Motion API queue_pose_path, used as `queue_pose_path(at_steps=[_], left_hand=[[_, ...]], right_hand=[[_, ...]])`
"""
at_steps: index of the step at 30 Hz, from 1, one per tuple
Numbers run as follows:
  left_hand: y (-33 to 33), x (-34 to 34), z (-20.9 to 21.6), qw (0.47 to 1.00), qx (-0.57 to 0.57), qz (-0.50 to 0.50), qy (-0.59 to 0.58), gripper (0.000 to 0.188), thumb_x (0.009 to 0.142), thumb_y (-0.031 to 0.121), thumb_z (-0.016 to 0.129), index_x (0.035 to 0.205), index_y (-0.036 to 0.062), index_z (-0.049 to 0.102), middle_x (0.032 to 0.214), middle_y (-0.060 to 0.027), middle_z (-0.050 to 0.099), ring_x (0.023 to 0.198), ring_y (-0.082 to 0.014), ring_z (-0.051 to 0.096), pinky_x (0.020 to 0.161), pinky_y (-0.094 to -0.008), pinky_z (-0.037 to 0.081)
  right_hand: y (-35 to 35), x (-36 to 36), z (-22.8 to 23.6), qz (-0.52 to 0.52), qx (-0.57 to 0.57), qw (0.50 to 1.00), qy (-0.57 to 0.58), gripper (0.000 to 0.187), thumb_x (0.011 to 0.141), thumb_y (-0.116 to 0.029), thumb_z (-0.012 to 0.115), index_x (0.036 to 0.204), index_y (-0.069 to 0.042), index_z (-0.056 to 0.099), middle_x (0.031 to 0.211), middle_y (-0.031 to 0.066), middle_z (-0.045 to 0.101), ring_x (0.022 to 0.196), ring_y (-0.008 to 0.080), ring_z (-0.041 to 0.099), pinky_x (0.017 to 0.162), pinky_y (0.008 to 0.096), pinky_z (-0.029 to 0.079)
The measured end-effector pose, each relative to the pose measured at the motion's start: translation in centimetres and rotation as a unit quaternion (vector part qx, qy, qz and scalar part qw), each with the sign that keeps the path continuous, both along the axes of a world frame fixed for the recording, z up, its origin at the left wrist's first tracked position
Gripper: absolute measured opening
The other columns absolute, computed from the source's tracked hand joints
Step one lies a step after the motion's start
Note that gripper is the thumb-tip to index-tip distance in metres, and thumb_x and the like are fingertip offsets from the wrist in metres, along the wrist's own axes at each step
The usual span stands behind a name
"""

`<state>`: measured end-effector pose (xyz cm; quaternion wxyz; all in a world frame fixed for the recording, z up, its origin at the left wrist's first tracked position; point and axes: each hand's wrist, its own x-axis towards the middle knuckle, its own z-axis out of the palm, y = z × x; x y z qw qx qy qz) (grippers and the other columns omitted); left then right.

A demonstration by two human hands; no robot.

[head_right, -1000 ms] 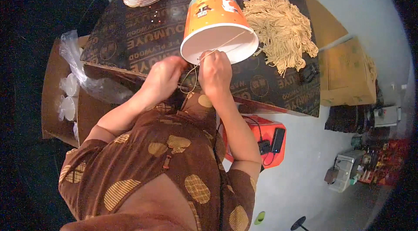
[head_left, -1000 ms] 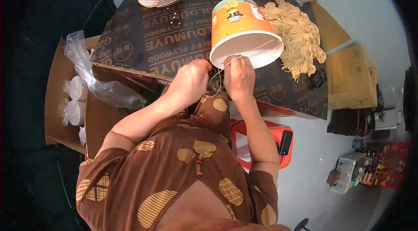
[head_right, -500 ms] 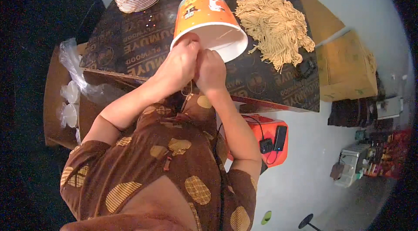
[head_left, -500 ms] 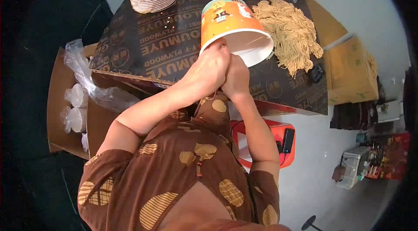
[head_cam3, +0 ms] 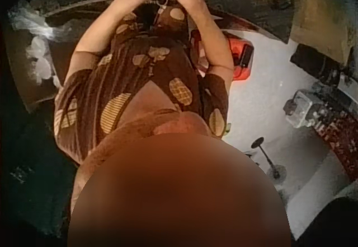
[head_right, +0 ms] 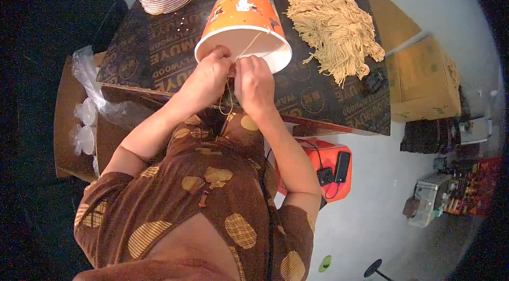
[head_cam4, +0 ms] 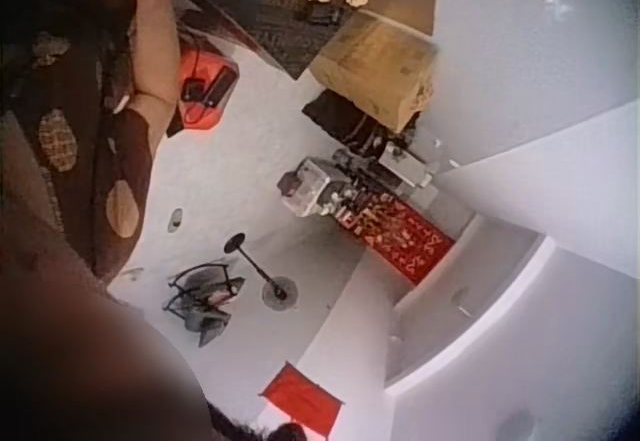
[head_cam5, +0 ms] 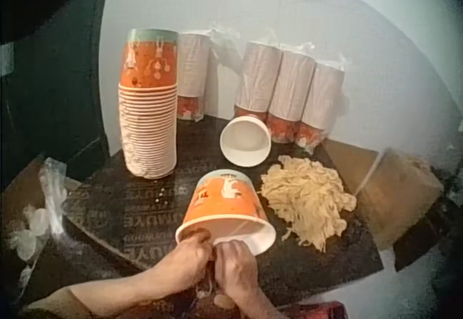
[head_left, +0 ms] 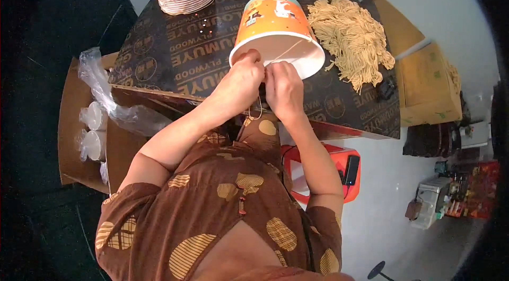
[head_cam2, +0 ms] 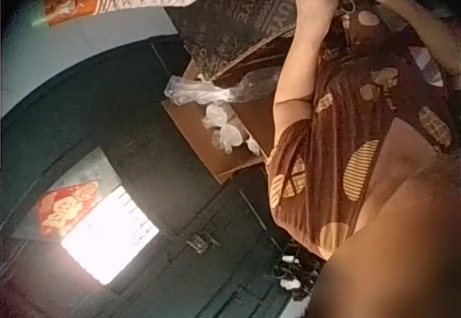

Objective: Attaching handles to paper buckets by threading and tying string through pre-drilled holes.

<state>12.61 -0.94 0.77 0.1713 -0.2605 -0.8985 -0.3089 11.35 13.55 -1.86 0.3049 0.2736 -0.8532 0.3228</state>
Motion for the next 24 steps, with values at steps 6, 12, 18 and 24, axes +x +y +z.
queue_pose_path(at_steps=[6,12,18,24], left_hand=[[-0.4,-0.7,-0.5,0.998,0.007,0.043,-0.040,0.006,0.076,-0.002,0.059,0.080,-0.0073,0.061,0.091,-0.0233,0.061,0.086,-0.0421,0.061,0.076,-0.0457,0.050],[-0.8,-1.1,-0.9,0.996,0.027,0.061,-0.064,0.007,0.076,0.002,0.062,0.077,-0.0053,0.061,0.089,-0.0204,0.062,0.083,-0.0403,0.061,0.073,-0.0453,0.050],[-1.4,-1.7,-1.5,0.994,0.095,0.036,-0.050,0.012,0.080,0.001,0.058,0.073,-0.0079,0.060,0.085,-0.0252,0.059,0.080,-0.0417,0.062,0.072,-0.0449,0.051],[-1.7,-2.0,-1.7,0.991,0.110,0.016,-0.072,0.012,0.081,0.003,0.057,0.075,-0.0079,0.060,0.088,-0.0258,0.059,0.081,-0.0424,0.062,0.073,-0.0457,0.050]], right_hand=[[0.0,0.2,0.3,0.041,-0.025,0.999,-0.003,0.007,0.081,0.004,0.058,0.088,0.002,0.059,0.082,0.0163,0.060,0.077,0.0356,0.058,0.069,0.0430,0.047],[0.5,2.3,1.8,0.073,-0.069,0.995,0.000,0.013,0.081,0.003,0.059,0.093,0.000,0.059,0.085,0.0135,0.059,0.079,0.0337,0.056,0.069,0.0426,0.047],[0.7,4.3,0.9,0.007,-0.010,0.999,-0.043,0.010,0.081,-0.001,0.062,0.089,-0.001,0.058,0.080,0.0127,0.057,0.076,0.0323,0.056,0.067,0.0418,0.046],[-1.1,4.8,1.0,-0.068,0.101,0.989,-0.081,0.026,0.076,-0.019,0.071,0.084,0.000,0.055,0.081,0.0151,0.053,0.078,0.0333,0.053,0.069,0.0423,0.045]])
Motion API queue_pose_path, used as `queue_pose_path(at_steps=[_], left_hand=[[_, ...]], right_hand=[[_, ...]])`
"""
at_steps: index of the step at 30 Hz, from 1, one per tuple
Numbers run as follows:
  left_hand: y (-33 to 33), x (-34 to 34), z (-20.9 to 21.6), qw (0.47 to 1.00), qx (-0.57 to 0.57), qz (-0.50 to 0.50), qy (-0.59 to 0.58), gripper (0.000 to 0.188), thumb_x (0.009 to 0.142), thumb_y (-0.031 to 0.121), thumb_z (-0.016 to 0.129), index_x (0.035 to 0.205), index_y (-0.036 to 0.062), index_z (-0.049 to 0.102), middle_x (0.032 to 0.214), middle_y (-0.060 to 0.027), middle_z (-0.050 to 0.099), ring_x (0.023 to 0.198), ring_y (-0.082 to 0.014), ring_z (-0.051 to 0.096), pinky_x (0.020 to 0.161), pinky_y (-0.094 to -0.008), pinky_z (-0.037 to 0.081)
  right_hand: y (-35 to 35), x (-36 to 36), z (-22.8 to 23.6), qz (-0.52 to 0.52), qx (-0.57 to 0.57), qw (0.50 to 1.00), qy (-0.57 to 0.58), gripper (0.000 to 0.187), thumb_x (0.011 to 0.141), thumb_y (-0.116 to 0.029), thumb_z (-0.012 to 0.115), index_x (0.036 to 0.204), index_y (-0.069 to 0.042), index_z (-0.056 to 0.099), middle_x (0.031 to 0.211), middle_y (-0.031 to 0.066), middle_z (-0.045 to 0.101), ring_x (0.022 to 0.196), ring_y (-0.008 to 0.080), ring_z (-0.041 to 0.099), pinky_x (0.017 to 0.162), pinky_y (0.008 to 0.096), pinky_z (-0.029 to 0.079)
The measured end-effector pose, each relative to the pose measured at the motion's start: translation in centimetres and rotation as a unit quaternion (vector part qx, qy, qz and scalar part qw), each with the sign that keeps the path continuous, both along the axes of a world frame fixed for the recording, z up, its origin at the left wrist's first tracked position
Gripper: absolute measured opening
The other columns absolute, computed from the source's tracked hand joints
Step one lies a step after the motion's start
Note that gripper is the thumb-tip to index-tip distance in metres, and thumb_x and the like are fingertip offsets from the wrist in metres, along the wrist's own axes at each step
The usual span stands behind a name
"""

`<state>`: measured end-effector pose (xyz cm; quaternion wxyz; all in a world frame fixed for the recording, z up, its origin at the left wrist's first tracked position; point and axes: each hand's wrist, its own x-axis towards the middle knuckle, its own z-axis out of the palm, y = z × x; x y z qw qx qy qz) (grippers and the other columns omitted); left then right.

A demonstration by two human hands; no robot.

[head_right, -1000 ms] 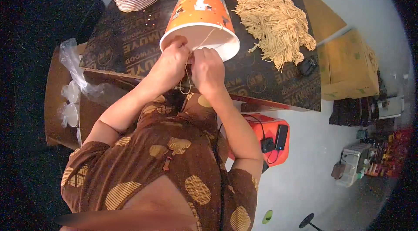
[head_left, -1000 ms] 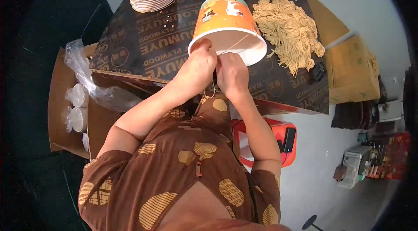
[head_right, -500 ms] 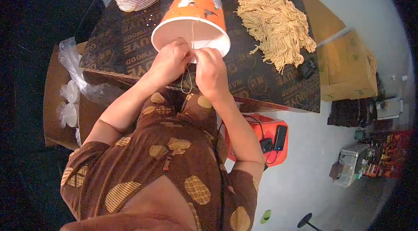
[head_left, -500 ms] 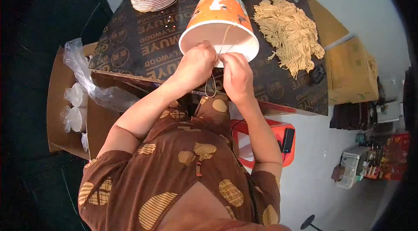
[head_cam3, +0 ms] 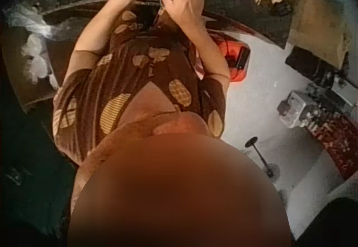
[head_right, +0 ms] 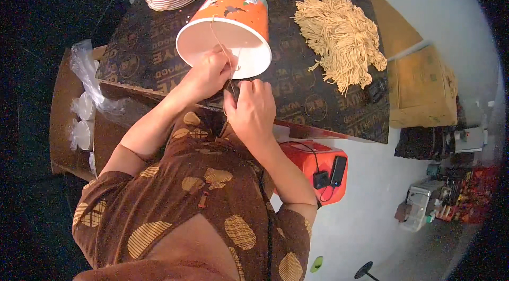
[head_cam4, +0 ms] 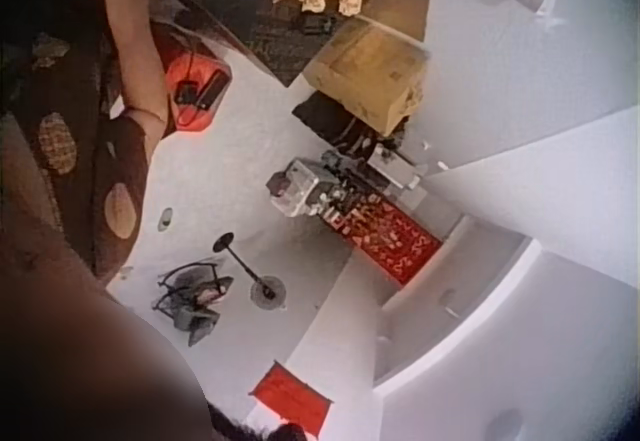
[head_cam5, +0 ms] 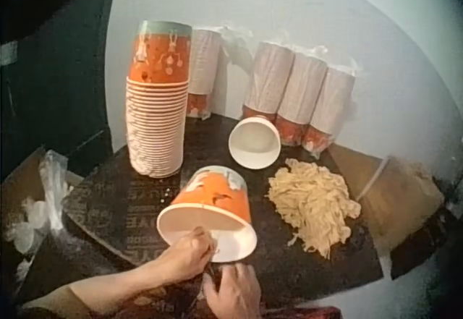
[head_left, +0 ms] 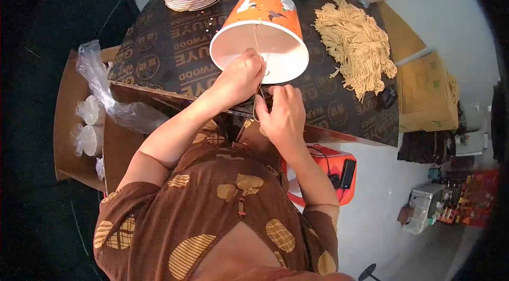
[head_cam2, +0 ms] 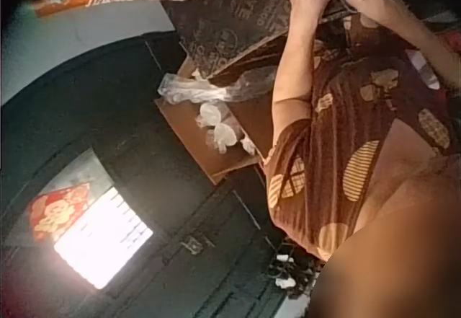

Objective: Attaching handles to paper buckets by threading and tying string through pre-drilled holes.

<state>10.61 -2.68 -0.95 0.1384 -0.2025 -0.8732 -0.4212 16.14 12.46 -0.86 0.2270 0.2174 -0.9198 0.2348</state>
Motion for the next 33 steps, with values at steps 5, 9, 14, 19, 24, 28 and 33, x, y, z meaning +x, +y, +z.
queue_pose_path(at_steps=[5,9,14,19,24,28,33], left_hand=[[-0.2,-0.2,0.4,0.999,-0.015,-0.027,-0.026,0.013,0.081,0.003,0.056,0.077,-0.0074,0.060,0.090,-0.0255,0.059,0.082,-0.0426,0.061,0.073,-0.0468,0.050],[0.0,-0.5,0.5,0.998,-0.043,-0.030,-0.045,0.012,0.080,0.004,0.056,0.077,-0.0065,0.061,0.090,-0.0273,0.059,0.081,-0.0431,0.062,0.072,-0.0472,0.050],[0.0,-0.8,0.2,0.997,-0.054,-0.032,-0.038,0.012,0.077,0.005,0.057,0.074,-0.0064,0.061,0.089,-0.0292,0.060,0.077,-0.0443,0.063,0.069,-0.0477,0.050],[0.0,-0.8,-0.2,0.996,-0.010,-0.034,-0.078,0.010,0.073,0.004,0.060,0.073,-0.0051,0.062,0.079,-0.0195,0.063,0.072,-0.0325,0.065,0.065,-0.0398,0.050],[0.8,-0.4,-0.1,0.995,0.036,-0.008,-0.096,0.007,0.074,0.002,0.060,0.071,-0.0053,0.060,0.075,-0.0168,0.062,0.068,-0.0283,0.064,0.062,-0.0366,0.049],[0.9,-0.4,-0.7,0.994,0.079,-0.025,-0.068,0.003,0.075,-0.001,0.059,0.074,-0.0040,0.059,0.072,-0.0140,0.061,0.065,-0.0237,0.062,0.061,-0.0345,0.048],[0.7,-0.5,0.0,0.990,0.082,-0.026,-0.111,0.005,0.076,-0.002,0.060,0.080,-0.0035,0.061,0.072,-0.0108,0.062,0.067,-0.0173,0.061,0.060,-0.0325,0.049]], right_hand=[[-0.8,0.2,0.2,-0.010,0.031,0.999,-0.031,0.021,0.078,-0.014,0.068,0.085,0.000,0.054,0.084,0.0157,0.054,0.081,0.0344,0.053,0.073,0.0441,0.044],[-0.7,0.1,-0.4,0.008,0.049,0.999,-0.013,0.015,0.079,-0.008,0.063,0.085,0.001,0.052,0.081,0.0173,0.053,0.079,0.0355,0.053,0.070,0.0443,0.044],[-0.3,0.2,-0.5,0.012,0.010,1.000,-0.005,0.011,0.082,-0.005,0.060,0.084,-0.001,0.050,0.078,0.0180,0.053,0.077,0.0366,0.054,0.068,0.0450,0.045],[0.4,0.0,0.1,0.008,-0.148,0.983,-0.110,0.007,0.089,-0.003,0.056,0.093,0.000,0.051,0.069,0.0179,0.059,0.065,0.0367,0.062,0.060,0.0450,0.048],[0.2,0.6,0.4,-0.015,-0.113,0.989,-0.092,0.013,0.087,-0.004,0.059,0.098,0.000,0.055,0.070,0.0184,0.062,0.067,0.0366,0.064,0.060,0.0446,0.049],[0.5,0.8,0.8,-0.036,-0.040,0.993,-0.107,0.017,0.083,-0.008,0.063,0.097,-0.001,0.057,0.072,0.0187,0.063,0.068,0.0370,0.063,0.062,0.0450,0.048],[1.2,0.8,0.9,-0.034,0.029,0.994,-0.097,0.017,0.083,-0.015,0.065,0.089,-0.002,0.056,0.072,0.0159,0.062,0.068,0.0343,0.063,0.060,0.0449,0.048]])
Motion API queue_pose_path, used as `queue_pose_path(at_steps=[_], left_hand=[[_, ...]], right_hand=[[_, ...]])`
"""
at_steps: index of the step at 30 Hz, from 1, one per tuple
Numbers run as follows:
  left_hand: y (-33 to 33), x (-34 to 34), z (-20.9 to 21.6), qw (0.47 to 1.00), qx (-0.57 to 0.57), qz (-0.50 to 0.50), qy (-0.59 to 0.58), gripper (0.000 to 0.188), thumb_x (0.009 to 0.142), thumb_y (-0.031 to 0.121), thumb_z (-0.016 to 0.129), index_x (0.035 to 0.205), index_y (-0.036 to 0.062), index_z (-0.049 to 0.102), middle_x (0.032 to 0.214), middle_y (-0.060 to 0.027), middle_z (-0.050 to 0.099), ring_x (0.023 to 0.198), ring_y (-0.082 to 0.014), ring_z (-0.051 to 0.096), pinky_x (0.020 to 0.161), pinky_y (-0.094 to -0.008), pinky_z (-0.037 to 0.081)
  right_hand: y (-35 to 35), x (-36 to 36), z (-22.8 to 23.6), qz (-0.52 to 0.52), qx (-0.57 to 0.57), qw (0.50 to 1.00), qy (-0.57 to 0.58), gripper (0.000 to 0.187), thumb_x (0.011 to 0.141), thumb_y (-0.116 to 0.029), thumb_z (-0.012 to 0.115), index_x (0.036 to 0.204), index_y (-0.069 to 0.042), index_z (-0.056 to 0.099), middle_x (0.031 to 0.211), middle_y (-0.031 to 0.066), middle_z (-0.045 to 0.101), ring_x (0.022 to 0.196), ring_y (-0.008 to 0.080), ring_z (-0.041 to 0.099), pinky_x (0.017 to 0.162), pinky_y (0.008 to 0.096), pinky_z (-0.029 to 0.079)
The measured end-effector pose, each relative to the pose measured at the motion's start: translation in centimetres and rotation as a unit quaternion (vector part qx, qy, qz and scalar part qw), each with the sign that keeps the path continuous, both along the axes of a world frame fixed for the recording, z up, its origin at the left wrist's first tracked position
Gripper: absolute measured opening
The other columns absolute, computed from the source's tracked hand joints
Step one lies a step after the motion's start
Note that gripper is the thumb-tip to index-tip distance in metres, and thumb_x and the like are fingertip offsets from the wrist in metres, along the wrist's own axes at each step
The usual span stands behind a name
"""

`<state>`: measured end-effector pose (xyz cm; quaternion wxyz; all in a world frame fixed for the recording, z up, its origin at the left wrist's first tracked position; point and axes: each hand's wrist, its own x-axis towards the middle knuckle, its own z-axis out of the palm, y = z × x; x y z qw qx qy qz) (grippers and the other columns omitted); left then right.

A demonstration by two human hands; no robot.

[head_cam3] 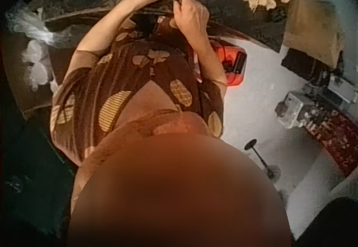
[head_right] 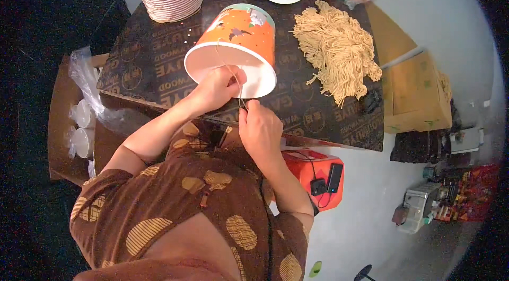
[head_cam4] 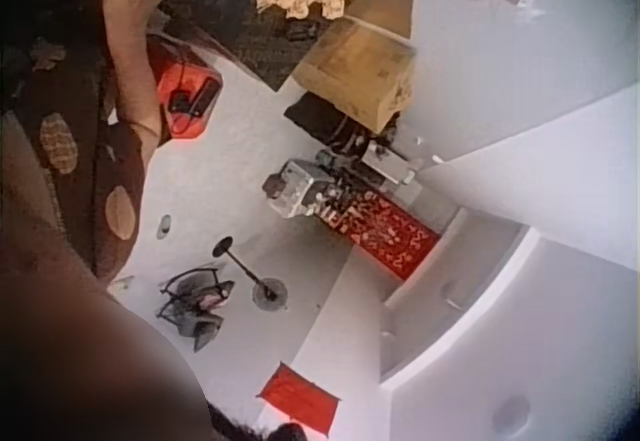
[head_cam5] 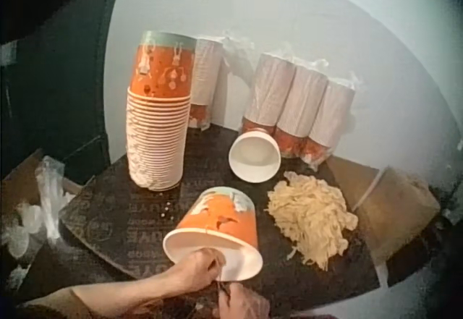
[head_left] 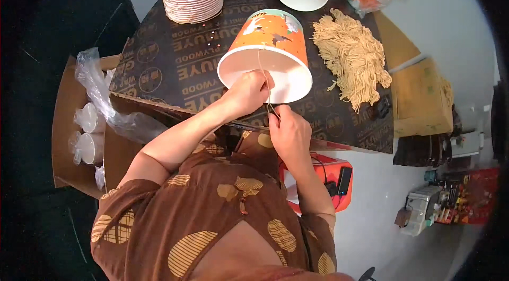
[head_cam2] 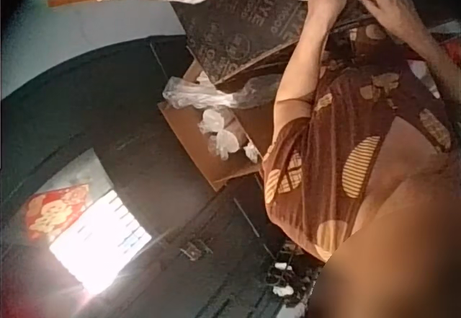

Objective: Attaching handles to paper buckets by threading and tying string through pre-drilled holes.

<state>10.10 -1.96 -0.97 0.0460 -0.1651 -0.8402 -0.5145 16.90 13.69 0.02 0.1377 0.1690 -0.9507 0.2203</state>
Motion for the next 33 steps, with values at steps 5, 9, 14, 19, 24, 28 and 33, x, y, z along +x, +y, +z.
queue_pose_path(at_steps=[5,9,14,19,24,28,33], left_hand=[[-0.1,0.0,0.4,0.996,0.028,0.003,-0.080,0.008,0.078,-0.002,0.060,0.084,-0.0029,0.065,0.073,-0.0053,0.064,0.066,-0.0104,0.059,0.058,-0.0282,0.048],[-0.1,0.0,0.6,0.993,0.038,0.012,-0.111,0.007,0.078,-0.001,0.062,0.084,-0.0031,0.066,0.072,-0.0027,0.064,0.065,-0.0081,0.058,0.057,-0.0261,0.047],[0.1,0.0,0.9,0.990,0.068,-0.002,-0.120,0.007,0.078,-0.002,0.062,0.083,-0.0038,0.065,0.069,-0.0024,0.062,0.060,-0.0077,0.056,0.052,-0.0246,0.044],[0.7,-0.1,0.6,0.984,0.086,-0.022,-0.153,0.005,0.078,-0.003,0.060,0.080,-0.0029,0.064,0.067,-0.0029,0.061,0.055,-0.0070,0.054,0.046,-0.0230,0.041],[1.2,0.2,1.1,0.982,0.092,-0.042,-0.160,0.004,0.078,-0.003,0.059,0.079,-0.0025,0.063,0.064,-0.0024,0.060,0.051,-0.0063,0.052,0.044,-0.0222,0.039],[1.2,0.4,1.4,0.980,0.090,-0.054,-0.168,0.003,0.079,-0.003,0.059,0.079,-0.0022,0.062,0.063,-0.0013,0.059,0.050,-0.0060,0.052,0.044,-0.0220,0.039],[1.7,0.5,1.2,0.977,0.104,-0.058,-0.179,0.003,0.079,-0.004,0.059,0.079,-0.0012,0.061,0.063,-0.0007,0.059,0.050,-0.0055,0.051,0.045,-0.0220,0.039]], right_hand=[[0.8,0.3,0.1,0.017,-0.097,0.995,-0.024,0.011,0.085,-0.013,0.063,0.085,-0.004,0.057,0.072,0.0149,0.062,0.067,0.0347,0.061,0.060,0.0444,0.047],[0.9,0.6,0.1,0.028,-0.137,0.990,-0.024,0.009,0.087,-0.012,0.062,0.085,-0.004,0.058,0.071,0.0149,0.061,0.066,0.0345,0.061,0.060,0.0443,0.047],[0.5,0.5,0.0,0.053,-0.137,0.988,0.040,0.008,0.087,-0.011,0.062,0.088,-0.004,0.058,0.068,0.0158,0.059,0.063,0.0329,0.061,0.056,0.0429,0.046],[0.5,-0.1,-0.3,0.024,-0.193,0.981,0.027,0.008,0.088,-0.010,0.061,0.088,-0.003,0.059,0.064,0.0172,0.059,0.058,0.0346,0.061,0.052,0.0416,0.046],[0.8,-0.5,-0.9,-0.015,-0.277,0.961,-0.015,0.009,0.089,-0.007,0.060,0.087,0.001,0.060,0.062,0.0179,0.059,0.053,0.0307,0.062,0.050,0.0367,0.046],[0.8,-0.3,-0.8,-0.033,-0.330,0.941,-0.066,0.011,0.089,-0.008,0.061,0.086,0.002,0.060,0.059,0.0149,0.058,0.049,0.0217,0.059,0.049,0.0336,0.045],[1.2,-0.4,-1.1,-0.068,-0.369,0.921,-0.104,0.014,0.090,-0.009,0.061,0.084,0.003,0.060,0.058,0.0130,0.057,0.049,0.0166,0.055,0.050,0.0325,0.044]])
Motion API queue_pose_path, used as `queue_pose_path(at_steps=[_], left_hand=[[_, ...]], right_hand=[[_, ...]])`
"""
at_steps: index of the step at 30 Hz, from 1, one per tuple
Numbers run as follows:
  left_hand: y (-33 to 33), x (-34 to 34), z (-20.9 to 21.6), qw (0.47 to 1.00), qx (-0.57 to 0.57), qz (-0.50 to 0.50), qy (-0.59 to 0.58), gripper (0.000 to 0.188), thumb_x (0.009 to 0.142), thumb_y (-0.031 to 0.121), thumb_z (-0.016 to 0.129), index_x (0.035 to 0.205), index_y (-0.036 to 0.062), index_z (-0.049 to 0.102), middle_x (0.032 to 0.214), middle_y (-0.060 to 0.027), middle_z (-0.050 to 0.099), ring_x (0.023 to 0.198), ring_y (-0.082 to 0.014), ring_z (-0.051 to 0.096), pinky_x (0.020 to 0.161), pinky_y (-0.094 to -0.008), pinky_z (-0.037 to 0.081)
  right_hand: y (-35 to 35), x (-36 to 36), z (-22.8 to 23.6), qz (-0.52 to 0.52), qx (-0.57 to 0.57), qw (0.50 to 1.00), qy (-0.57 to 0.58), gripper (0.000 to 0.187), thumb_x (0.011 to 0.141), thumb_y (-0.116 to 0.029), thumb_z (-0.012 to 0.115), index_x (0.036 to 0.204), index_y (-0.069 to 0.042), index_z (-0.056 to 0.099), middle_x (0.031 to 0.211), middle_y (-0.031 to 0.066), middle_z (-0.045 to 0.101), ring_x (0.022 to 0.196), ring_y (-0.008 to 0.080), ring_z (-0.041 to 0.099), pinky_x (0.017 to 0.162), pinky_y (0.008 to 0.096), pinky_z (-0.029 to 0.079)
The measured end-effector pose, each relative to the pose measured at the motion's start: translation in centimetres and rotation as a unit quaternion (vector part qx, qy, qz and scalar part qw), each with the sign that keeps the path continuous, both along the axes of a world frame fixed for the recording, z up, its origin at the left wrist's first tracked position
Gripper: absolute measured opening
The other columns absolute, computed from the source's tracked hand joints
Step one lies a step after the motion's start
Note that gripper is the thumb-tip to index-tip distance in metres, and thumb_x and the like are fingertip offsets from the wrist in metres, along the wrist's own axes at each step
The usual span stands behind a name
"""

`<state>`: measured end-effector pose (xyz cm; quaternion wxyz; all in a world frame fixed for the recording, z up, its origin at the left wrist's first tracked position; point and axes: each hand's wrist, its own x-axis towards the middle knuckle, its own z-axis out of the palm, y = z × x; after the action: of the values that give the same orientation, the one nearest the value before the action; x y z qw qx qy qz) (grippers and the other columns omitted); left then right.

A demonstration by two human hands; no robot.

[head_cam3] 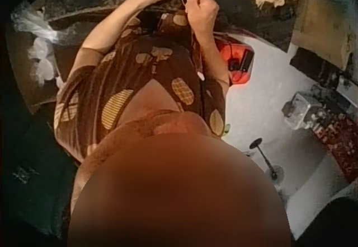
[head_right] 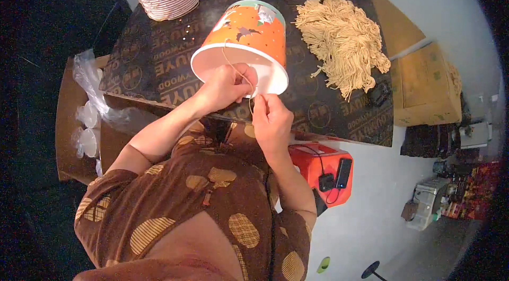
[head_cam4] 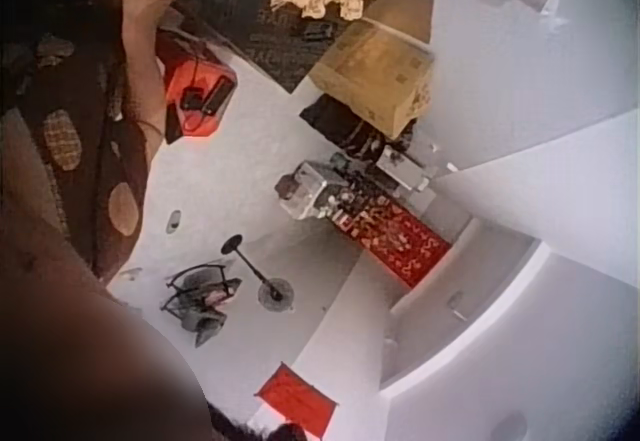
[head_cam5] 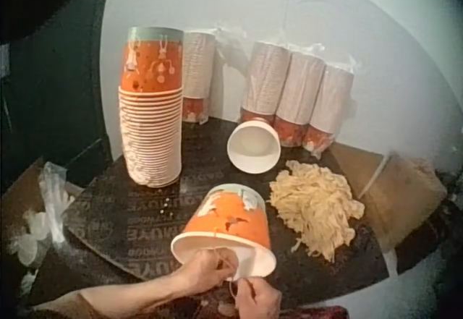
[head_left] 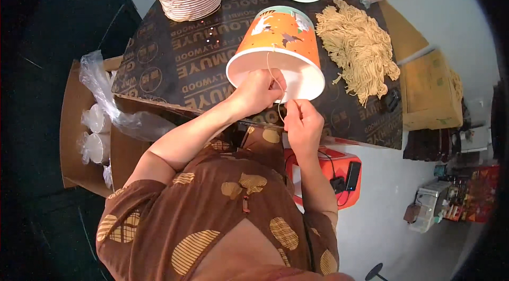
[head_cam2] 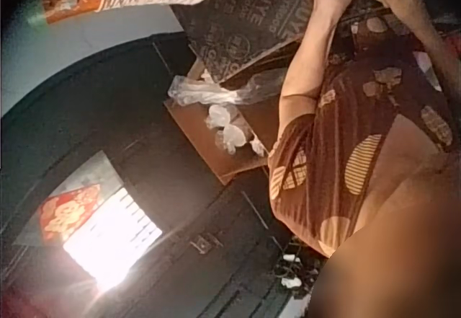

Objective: Attaching handles to paper buckets by threading and tying string through pre-drilled holes.

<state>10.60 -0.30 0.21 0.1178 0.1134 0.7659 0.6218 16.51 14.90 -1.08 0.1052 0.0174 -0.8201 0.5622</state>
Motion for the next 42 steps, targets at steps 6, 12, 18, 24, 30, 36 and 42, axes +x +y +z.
queue_pose_path(at_steps=[6,12,18,24,30,36,42], left_hand=[[0.0,-0.1,0.3,1.000,-0.019,-0.021,0.007,0.005,0.079,-0.004,0.060,0.080,0.0001,0.061,0.065,-0.0002,0.058,0.051,-0.0053,0.050,0.045,-0.0218,0.039],[0.4,-0.2,-0.9,1.000,-0.002,-0.007,0.009,0.005,0.080,-0.005,0.059,0.079,0.0002,0.060,0.065,0.0005,0.057,0.051,-0.0050,0.050,0.045,-0.0224,0.038],[0.5,-0.2,-0.5,0.999,-0.005,-0.019,0.030,0.003,0.079,0.000,0.061,0.078,-0.0025,0.063,0.060,-0.0051,0.061,0.050,-0.0100,0.057,0.045,-0.0275,0.044],[0.4,0.2,0.5,0.999,-0.029,-0.026,0.000,0.008,0.081,-0.002,0.059,0.076,-0.0002,0.065,0.061,0.0010,0.057,0.051,-0.0052,0.052,0.045,-0.0225,0.042],[0.0,0.2,0.2,0.997,-0.015,-0.066,-0.033,0.011,0.083,-0.002,0.056,0.078,-0.0012,0.066,0.061,-0.0006,0.058,0.051,-0.0064,0.053,0.046,-0.0239,0.044],[-0.1,0.1,0.1,0.997,-0.015,-0.078,-0.014,0.012,0.084,-0.002,0.055,0.083,-0.0028,0.066,0.065,-0.0028,0.062,0.056,-0.0085,0.058,0.051,-0.0250,0.049],[-0.1,-0.1,-0.2,0.996,-0.016,-0.091,-0.018,0.012,0.083,-0.002,0.056,0.087,-0.0024,0.068,0.068,-0.0052,0.066,0.060,-0.0092,0.062,0.054,-0.0261,0.051]], right_hand=[[0.0,0.1,0.6,-0.038,0.067,0.996,0.035,0.016,0.091,-0.012,0.060,0.084,0.002,0.060,0.060,0.0152,0.058,0.051,0.0230,0.059,0.051,0.0352,0.045],[-0.1,0.1,0.0,-0.057,0.111,0.990,0.059,0.012,0.090,-0.012,0.061,0.086,-0.001,0.060,0.064,0.0170,0.061,0.058,0.0334,0.064,0.052,0.0404,0.047],[-0.5,-0.5,0.3,-0.081,0.198,0.970,0.113,0.014,0.091,-0.010,0.060,0.082,0.000,0.058,0.053,0.0113,0.058,0.046,0.0191,0.061,0.046,0.0328,0.046],[-0.9,-1.1,0.0,-0.078,0.200,0.966,0.141,0.014,0.091,-0.010,0.061,0.082,0.000,0.058,0.053,0.0107,0.058,0.046,0.0197,0.061,0.046,0.0336,0.046],[-1.5,-1.6,0.0,-0.083,0.208,0.964,0.142,0.012,0.090,-0.010,0.060,0.084,0.000,0.062,0.054,0.0113,0.059,0.049,0.0222,0.064,0.049,0.0352,0.048],[-1.7,-1.6,0.4,-0.075,0.223,0.965,0.113,0.015,0.088,-0.016,0.060,0.079,-0.005,0.058,0.060,0.0196,0.059,0.057,0.0394,0.061,0.052,0.0486,0.046],[-1.7,-1.7,0.9,-0.077,0.249,0.960,0.098,0.017,0.089,-0.019,0.061,0.077,-0.006,0.057,0.060,0.0195,0.060,0.057,0.0396,0.061,0.053,0.0493,0.047]])
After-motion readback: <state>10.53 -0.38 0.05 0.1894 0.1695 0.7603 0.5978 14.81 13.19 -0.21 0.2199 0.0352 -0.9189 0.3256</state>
